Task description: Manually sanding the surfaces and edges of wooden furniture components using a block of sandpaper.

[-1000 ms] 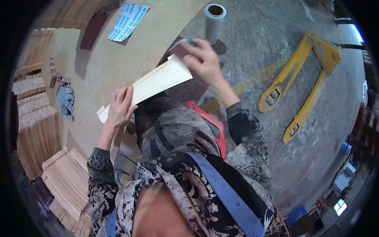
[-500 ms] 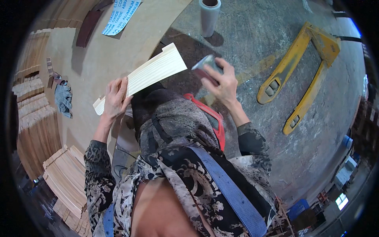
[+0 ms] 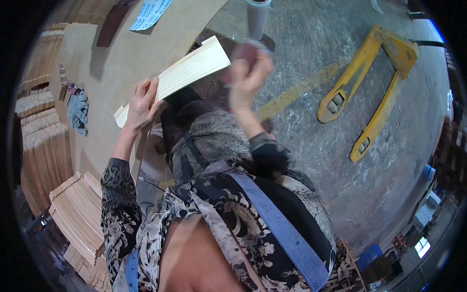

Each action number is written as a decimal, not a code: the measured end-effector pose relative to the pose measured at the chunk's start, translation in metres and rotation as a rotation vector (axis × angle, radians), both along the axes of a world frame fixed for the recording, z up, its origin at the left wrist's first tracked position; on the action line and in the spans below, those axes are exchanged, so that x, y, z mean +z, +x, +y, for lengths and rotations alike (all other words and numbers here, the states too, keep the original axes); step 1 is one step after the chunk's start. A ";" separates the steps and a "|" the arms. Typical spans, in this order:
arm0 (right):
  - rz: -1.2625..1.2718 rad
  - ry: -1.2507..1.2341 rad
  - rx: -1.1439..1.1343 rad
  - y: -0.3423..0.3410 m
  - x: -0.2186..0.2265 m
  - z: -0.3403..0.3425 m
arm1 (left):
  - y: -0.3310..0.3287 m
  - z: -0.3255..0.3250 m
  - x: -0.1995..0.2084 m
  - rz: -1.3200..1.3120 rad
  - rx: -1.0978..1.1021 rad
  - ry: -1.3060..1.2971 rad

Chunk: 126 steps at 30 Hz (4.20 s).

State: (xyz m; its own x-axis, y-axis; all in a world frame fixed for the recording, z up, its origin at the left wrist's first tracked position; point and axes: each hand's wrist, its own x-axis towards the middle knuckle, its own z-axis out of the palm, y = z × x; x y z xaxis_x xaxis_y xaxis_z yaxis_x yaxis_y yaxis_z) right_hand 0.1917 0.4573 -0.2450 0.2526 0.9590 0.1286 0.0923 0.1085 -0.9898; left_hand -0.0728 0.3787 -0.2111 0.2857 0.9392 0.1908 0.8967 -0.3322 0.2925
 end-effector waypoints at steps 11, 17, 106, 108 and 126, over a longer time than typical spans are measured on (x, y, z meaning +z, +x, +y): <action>-0.062 0.029 -0.080 -0.008 0.002 -0.009 | -0.003 -0.007 -0.004 0.006 0.022 0.032; -0.294 -0.068 0.392 -0.051 -0.073 -0.101 | -0.002 -0.002 -0.010 -0.015 0.030 0.060; -1.305 0.492 0.098 -0.048 0.049 0.051 | 0.004 -0.120 -0.009 -0.093 0.556 0.245; -1.164 0.604 0.227 -0.095 0.035 0.010 | -0.013 -0.114 -0.007 -0.137 0.548 0.205; -0.790 0.830 0.511 -0.137 0.040 -0.089 | -0.040 -0.085 0.022 -0.152 0.368 -0.130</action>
State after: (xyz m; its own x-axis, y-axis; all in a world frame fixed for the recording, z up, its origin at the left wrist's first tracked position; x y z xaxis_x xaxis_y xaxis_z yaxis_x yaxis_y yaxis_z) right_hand 0.0544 0.3681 -0.2051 -0.5446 0.4822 0.6863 0.3924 0.8696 -0.2997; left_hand -0.1127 0.2935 -0.1888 -0.0955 0.9924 0.0777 0.8921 0.0507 0.4490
